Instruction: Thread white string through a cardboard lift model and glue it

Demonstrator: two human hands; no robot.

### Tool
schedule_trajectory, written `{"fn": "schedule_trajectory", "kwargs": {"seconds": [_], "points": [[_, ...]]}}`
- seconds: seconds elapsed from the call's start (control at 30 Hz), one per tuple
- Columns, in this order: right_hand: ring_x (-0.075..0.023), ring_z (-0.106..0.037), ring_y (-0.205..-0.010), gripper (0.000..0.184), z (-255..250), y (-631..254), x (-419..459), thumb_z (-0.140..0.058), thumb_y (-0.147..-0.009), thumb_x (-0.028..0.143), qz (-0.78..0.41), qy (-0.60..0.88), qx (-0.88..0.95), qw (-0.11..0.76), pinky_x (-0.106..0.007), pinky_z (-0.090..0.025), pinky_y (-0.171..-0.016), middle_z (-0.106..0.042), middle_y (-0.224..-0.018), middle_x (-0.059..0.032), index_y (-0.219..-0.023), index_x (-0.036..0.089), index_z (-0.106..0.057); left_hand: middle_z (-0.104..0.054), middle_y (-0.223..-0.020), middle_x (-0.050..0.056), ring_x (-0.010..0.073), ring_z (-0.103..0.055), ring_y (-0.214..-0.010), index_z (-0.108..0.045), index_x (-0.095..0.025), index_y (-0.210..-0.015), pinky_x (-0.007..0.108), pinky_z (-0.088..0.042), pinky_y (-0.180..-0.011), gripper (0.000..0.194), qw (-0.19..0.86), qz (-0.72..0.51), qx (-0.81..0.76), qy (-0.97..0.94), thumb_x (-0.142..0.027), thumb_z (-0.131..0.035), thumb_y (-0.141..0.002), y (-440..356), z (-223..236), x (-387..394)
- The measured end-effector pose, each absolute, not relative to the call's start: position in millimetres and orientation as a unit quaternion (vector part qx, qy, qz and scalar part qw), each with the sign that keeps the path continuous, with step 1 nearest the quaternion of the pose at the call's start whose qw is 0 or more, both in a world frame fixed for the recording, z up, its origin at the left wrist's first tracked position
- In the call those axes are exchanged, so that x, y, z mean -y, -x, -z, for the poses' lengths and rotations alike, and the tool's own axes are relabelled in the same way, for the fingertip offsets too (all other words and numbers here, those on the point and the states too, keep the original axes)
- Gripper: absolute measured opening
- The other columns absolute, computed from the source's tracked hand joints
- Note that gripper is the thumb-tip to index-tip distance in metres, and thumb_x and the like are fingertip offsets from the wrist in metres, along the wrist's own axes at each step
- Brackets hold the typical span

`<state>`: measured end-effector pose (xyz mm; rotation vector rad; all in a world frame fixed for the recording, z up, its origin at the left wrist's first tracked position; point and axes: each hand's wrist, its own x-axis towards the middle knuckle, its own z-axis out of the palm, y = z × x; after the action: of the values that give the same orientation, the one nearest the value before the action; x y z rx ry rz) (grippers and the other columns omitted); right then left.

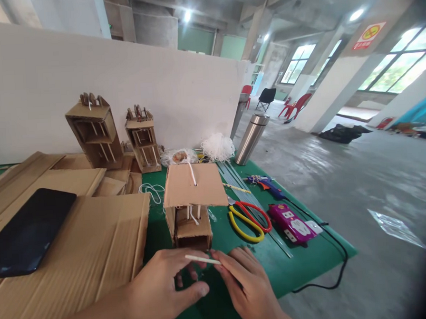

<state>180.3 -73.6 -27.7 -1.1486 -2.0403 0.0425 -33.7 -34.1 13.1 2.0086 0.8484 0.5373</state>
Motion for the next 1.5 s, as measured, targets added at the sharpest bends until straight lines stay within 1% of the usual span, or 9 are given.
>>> {"fn": "schedule_trajectory", "kwargs": {"seconds": [0.23, 0.37, 0.57, 0.67, 0.77, 0.97, 1.1, 1.33, 1.5], "points": [[-0.0188, -0.057, -0.067, 0.023, 23.8, -176.5, 76.9, -0.047, -0.101, 0.016, 0.014, 0.448, 0.801, 0.397, -0.031, -0.043, -0.061, -0.064, -0.076, -0.0045, -0.113, 0.017, -0.066, -0.079, -0.095, 0.002, 0.0162, -0.073, -0.080, -0.074, -0.023, -0.110, 0.022, -0.055, -0.074, 0.023, 0.385, -0.252, -0.283, -0.841, -0.028, -0.059, -0.094, 33.4, -10.8, 30.0], [-0.0188, -0.062, -0.071, 0.024, 20.9, -181.6, 79.3, -0.048, -0.101, 0.019, -0.004, 0.464, 0.780, 0.421, -0.030, -0.050, -0.065, -0.068, -0.081, -0.0058, -0.116, 0.017, -0.067, -0.079, -0.085, 0.002, 0.0156, -0.074, -0.077, -0.077, -0.019, -0.101, 0.021, -0.055, -0.074, 0.028, 0.360, -0.257, -0.261, -0.858, -0.029, -0.050, -0.101, 35.0, -6.7, 30.2], [-0.0190, -0.072, -0.088, 0.030, 20.8, -217.6, 72.7, -0.044, -0.103, 0.029, 0.025, 0.571, 0.693, 0.439, -0.027, -0.056, -0.077, -0.075, -0.100, -0.0090, -0.113, 0.015, -0.068, -0.078, -0.081, 0.001, 0.0122, -0.072, -0.068, -0.074, -0.017, -0.108, 0.019, -0.056, -0.066, 0.030, 0.380, -0.237, -0.281, -0.849, -0.029, -0.047, -0.101, 36.6, -5.0, 30.3], [-0.0214, -0.073, -0.088, 0.033, 26.2, -232.6, 70.9, -0.041, -0.104, 0.031, 0.036, 0.609, 0.664, 0.432, -0.029, -0.056, -0.073, -0.076, -0.100, -0.0105, -0.113, 0.014, -0.068, -0.078, -0.084, 0.001, 0.0115, -0.070, -0.064, -0.070, -0.017, -0.114, 0.019, -0.057, -0.061, 0.033, 0.380, -0.224, -0.302, -0.845, -0.027, -0.041, -0.102, 36.3, -4.9, 30.3], [-0.0221, -0.074, -0.081, 0.034, 33.9, -236.5, 72.0, -0.040, -0.104, 0.032, 0.040, 0.625, 0.658, 0.418, -0.029, -0.055, -0.066, -0.077, -0.094, -0.0097, -0.109, 0.016, -0.069, -0.078, -0.092, 0.004, 0.0134, -0.073, -0.074, -0.065, -0.016, -0.120, 0.022, -0.059, -0.069, 0.035, 0.346, -0.210, -0.293, -0.866, -0.024, -0.036, -0.102, 35.4, -7.4, 32.3], [-0.0218, -0.073, -0.081, 0.029, 41.5, -233.1, 76.0, -0.044, -0.101, 0.033, 0.046, 0.604, 0.682, 0.410, -0.030, -0.054, -0.070, -0.077, -0.092, -0.0093, -0.099, 0.018, -0.069, -0.077, -0.094, 0.006, 0.0204, -0.074, -0.082, -0.067, -0.018, -0.115, 0.031, -0.060, -0.076, 0.033, 0.168, -0.107, -0.263, -0.944, -0.014, -0.039, -0.098, 34.2, -15.4, 41.3], [-0.0201, -0.072, -0.081, 0.026, 40.1, -231.3, 77.8, -0.044, -0.101, 0.029, 0.044, 0.585, 0.703, 0.402, -0.029, -0.054, -0.071, -0.076, -0.094, -0.0083, -0.098, 0.020, -0.069, -0.075, -0.108, 0.011, 0.0274, -0.071, -0.096, -0.066, -0.015, -0.116, 0.039, -0.059, -0.084, 0.026, 0.060, -0.033, -0.270, -0.960, -0.017, -0.054, -0.094, 31.6, -16.5, 47.6], [-0.0202, -0.070, -0.079, 0.025, 44.1, -228.7, 78.1, -0.046, -0.101, 0.028, 0.043, 0.575, 0.730, 0.366, -0.029, -0.048, -0.069, -0.074, -0.089, -0.0064, -0.099, 0.019, -0.069, -0.073, -0.099, 0.008, 0.0265, -0.069, -0.096, -0.069, -0.014, -0.097, 0.038, -0.056, -0.084, 0.015, 0.082, 0.107, -0.322, -0.937, -0.014, -0.054, -0.096, 11.9, -30.6, 49.0], [-0.0183, -0.066, -0.076, 0.026, 44.0, -230.9, 79.0, -0.046, -0.101, 0.028, 0.044, 0.573, 0.739, 0.353, -0.028, -0.044, -0.065, -0.071, -0.082, -0.0044, -0.097, 0.019, -0.070, -0.070, -0.085, 0.006, 0.0230, -0.068, -0.079, -0.065, -0.014, -0.085, 0.033, -0.054, -0.072, 0.017, 0.091, 0.136, -0.313, -0.936, -0.010, -0.051, -0.094, -1.8, -41.0, 41.8]]}}
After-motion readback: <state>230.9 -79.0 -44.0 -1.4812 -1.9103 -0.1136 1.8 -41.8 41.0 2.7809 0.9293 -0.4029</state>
